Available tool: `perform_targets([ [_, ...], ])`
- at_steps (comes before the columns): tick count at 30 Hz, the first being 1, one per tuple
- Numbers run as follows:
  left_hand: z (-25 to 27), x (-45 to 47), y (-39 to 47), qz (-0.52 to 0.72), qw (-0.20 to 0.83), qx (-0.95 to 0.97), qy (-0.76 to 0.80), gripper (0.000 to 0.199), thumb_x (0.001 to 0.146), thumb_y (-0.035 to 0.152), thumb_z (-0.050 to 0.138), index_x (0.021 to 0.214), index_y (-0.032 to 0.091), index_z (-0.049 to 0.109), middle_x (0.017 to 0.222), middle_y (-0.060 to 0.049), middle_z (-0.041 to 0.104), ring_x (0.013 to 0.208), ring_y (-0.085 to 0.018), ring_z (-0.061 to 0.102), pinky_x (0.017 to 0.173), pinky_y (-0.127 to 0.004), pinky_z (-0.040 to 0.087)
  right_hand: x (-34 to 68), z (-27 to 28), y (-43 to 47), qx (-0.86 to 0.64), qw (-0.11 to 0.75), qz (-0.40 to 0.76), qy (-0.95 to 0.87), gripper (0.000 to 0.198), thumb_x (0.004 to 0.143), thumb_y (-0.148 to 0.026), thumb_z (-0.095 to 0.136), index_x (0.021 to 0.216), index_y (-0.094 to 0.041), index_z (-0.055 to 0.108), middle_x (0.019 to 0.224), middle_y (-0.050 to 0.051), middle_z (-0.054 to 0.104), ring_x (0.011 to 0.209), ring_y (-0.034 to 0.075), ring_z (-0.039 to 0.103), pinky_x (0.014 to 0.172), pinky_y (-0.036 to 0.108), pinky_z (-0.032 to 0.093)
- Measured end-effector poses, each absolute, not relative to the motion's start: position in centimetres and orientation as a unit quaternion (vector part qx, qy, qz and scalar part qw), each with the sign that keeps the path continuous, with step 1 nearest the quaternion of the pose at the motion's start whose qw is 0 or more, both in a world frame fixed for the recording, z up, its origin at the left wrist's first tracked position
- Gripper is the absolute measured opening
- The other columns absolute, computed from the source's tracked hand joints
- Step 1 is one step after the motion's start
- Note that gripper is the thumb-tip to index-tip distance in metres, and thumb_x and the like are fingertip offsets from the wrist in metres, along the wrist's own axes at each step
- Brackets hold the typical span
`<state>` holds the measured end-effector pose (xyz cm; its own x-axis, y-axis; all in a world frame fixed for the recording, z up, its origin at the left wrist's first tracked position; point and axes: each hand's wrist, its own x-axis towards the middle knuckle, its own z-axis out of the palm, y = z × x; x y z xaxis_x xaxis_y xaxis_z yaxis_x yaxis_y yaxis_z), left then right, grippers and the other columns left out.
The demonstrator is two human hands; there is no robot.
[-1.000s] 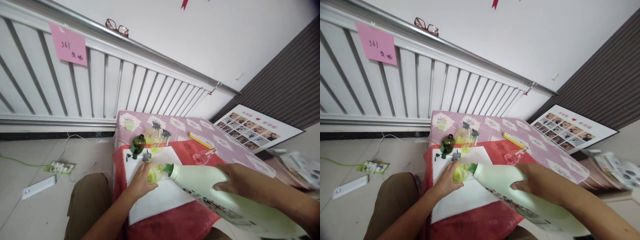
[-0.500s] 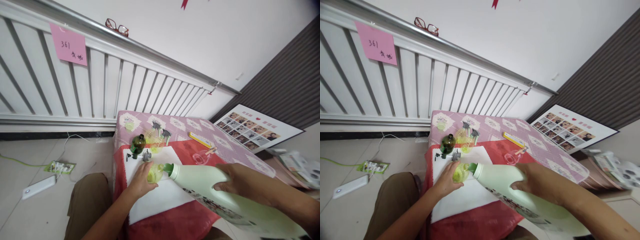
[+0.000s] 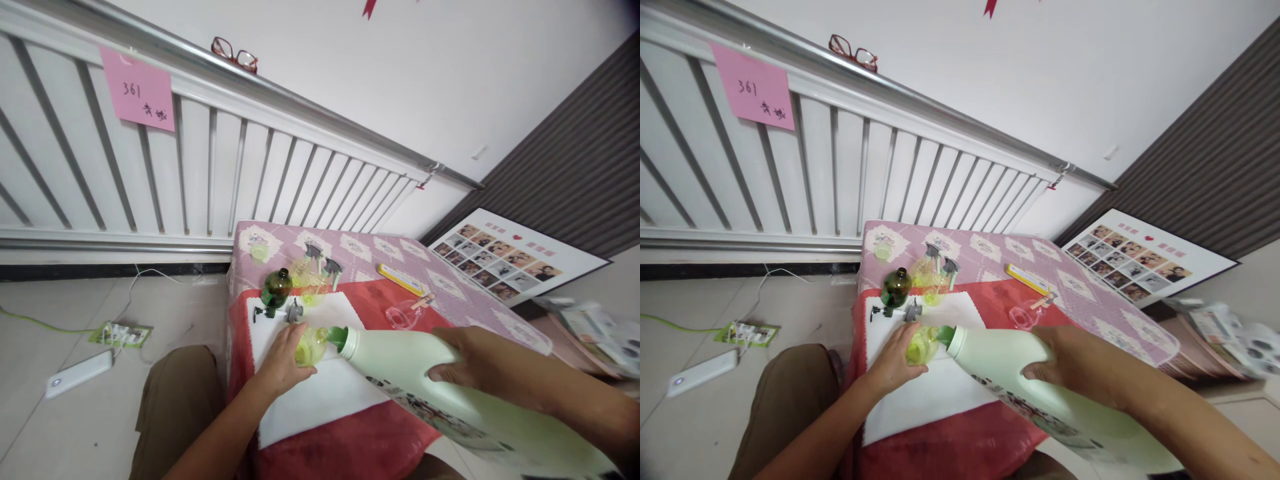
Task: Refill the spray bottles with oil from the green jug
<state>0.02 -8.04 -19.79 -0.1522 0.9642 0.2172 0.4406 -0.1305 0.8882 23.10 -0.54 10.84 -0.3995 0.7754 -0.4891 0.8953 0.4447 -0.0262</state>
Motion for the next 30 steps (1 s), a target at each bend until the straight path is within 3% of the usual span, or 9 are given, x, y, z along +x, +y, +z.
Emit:
perform_targets([
  [30,-19.58,-0.04,-8.13,0.461,0.279,0.592,0.599,0.095,0.062,0.024,0.082,0.145,0.022,0.036,0.149,-0.015,0.044,0.140,-0.035,0.040,0.118,-0.054,0.033,22.82,11.15,-0.89,0.512,0.208,-0.143,0.821,0.027,0.078,-0.044,0.064,0.093,-0.022,0.069,0.091,0.004,0.077,0.083,0.025,0.069,0.071,0.032,0.048],
])
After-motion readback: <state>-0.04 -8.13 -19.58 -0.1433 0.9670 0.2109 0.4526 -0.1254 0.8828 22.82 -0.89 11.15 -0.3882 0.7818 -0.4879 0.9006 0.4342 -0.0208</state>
